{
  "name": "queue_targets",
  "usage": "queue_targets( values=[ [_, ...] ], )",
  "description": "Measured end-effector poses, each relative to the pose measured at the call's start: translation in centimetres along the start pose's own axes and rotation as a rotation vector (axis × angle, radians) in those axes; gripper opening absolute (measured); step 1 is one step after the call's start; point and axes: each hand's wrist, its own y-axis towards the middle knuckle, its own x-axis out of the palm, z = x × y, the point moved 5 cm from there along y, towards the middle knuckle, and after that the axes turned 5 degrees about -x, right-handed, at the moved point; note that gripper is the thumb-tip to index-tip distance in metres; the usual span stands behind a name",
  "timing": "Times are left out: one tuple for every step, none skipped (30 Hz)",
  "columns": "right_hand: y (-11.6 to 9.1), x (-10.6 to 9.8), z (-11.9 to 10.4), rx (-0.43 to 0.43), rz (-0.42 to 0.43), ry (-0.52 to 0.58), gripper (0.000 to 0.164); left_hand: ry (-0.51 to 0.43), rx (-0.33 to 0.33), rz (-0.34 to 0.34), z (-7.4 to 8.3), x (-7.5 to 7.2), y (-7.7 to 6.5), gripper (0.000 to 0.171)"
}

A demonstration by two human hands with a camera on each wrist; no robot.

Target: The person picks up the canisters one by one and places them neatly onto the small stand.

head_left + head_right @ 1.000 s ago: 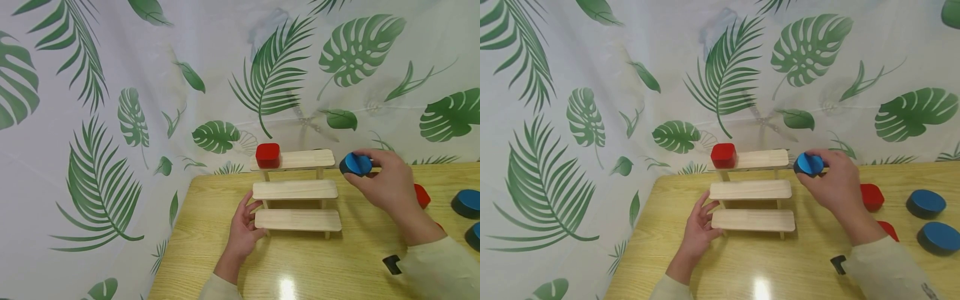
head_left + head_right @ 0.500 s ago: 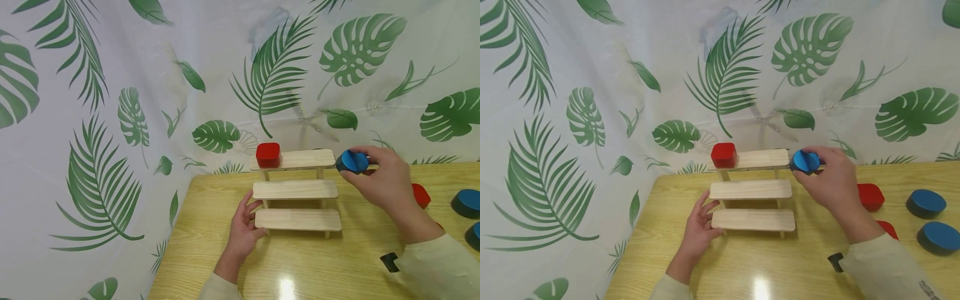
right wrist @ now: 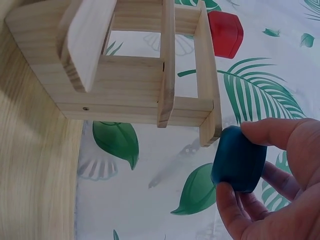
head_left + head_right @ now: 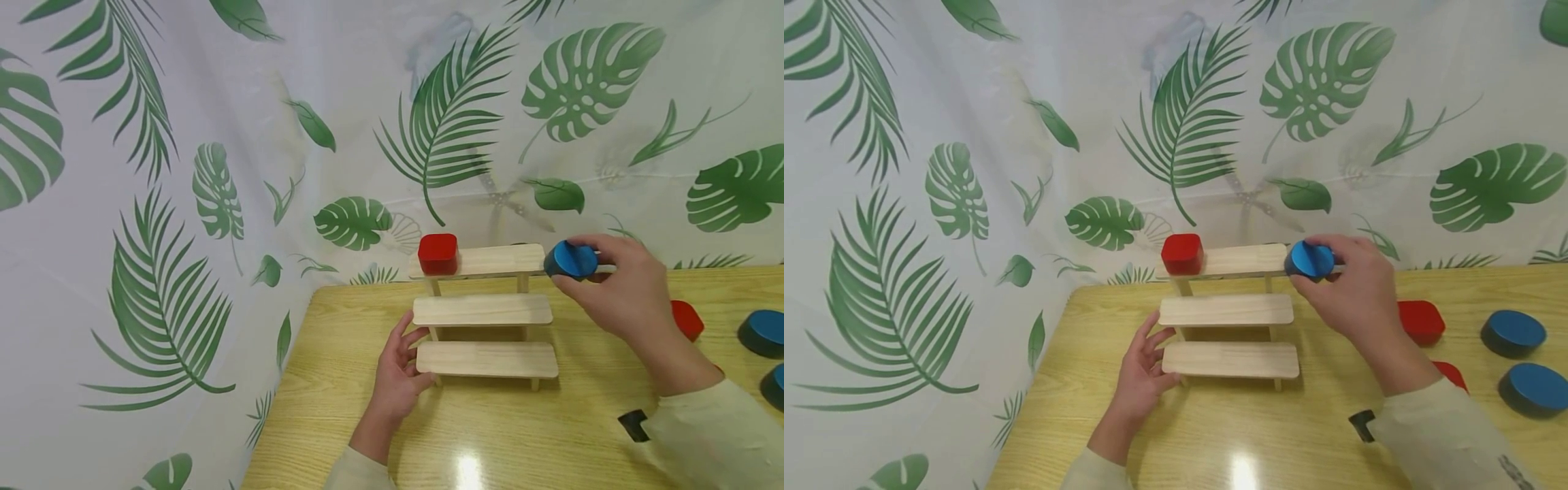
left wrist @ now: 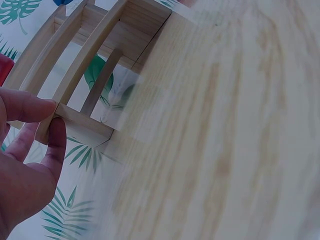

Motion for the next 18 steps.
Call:
queue_targets(
  values=[
    [0.0, 0.0, -0.1, -0.003, 0.001, 0.003, 0.056, 0.000, 0.000, 0.000, 0.0, 0.0, 0.0, 0.105],
    [0.1, 0.1, -0.2, -0.006, 0.002, 0.007, 0.055, -0.002, -0.002, 0.001, 0.0, 0.0, 0.0, 0.105],
    [0.1, 0.2, -0.3, -0.008, 0.001, 0.011, 0.055, -0.004, -0.004, 0.002, 0.1, 0.1, 0.0, 0.105],
    [0.2, 0.2, -0.3, -0.011, 0.002, 0.009, 0.055, -0.006, -0.007, 0.004, 0.1, 0.1, 0.0, 0.105],
    [0.2, 0.3, -0.4, -0.011, 0.000, 0.011, 0.055, -0.008, -0.007, 0.004, 0.1, 0.1, 0.0, 0.105],
    [0.3, 0.3, -0.5, -0.011, -0.001, 0.016, 0.055, -0.010, -0.008, 0.005, 0.1, 0.1, 0.0, 0.105],
    [0.3, 0.4, -0.6, -0.012, -0.002, 0.020, 0.055, -0.011, -0.008, 0.005, 0.2, 0.1, -0.1, 0.104],
    [0.4, 0.5, -0.7, -0.016, -0.001, 0.023, 0.055, -0.012, -0.008, 0.005, 0.2, 0.2, -0.1, 0.104],
    [0.4, 0.5, -0.8, -0.019, -0.003, 0.027, 0.055, -0.012, -0.008, 0.005, 0.2, 0.2, -0.1, 0.104],
    [0.5, 0.6, -0.8, -0.022, -0.004, 0.030, 0.055, -0.014, -0.008, 0.004, 0.3, 0.2, -0.1, 0.105],
    [0.5, 0.6, -0.9, -0.022, -0.006, 0.036, 0.055, -0.015, -0.007, 0.002, 0.3, 0.2, -0.1, 0.104],
    [0.6, 0.7, -1.0, -0.025, -0.006, 0.038, 0.056, -0.015, -0.007, 0.001, 0.3, 0.1, -0.1, 0.104],
    [0.6, 0.7, -1.0, -0.028, -0.008, 0.041, 0.056, -0.014, -0.007, 0.001, 0.3, 0.2, -0.1, 0.104],
    [0.7, 0.7, -1.1, -0.030, -0.010, 0.044, 0.056, -0.015, -0.007, 0.000, 0.3, 0.1, -0.1, 0.104],
    [0.7, 0.8, -1.2, -0.030, -0.013, 0.047, 0.056, -0.015, -0.008, 0.000, 0.3, 0.1, -0.1, 0.104],
    [0.7, 0.8, -1.3, -0.031, -0.015, 0.049, 0.056, -0.016, -0.007, -0.001, 0.3, 0.2, -0.1, 0.104],
    [0.8, 0.9, -1.3, -0.031, -0.018, 0.052, 0.056, -0.014, -0.008, 0.000, 0.3, 0.1, -0.1, 0.104],
    [0.8, 1.0, -1.4, -0.029, -0.022, 0.056, 0.057, -0.013, -0.009, 0.000, 0.4, 0.1, -0.1, 0.104]
  ],
)
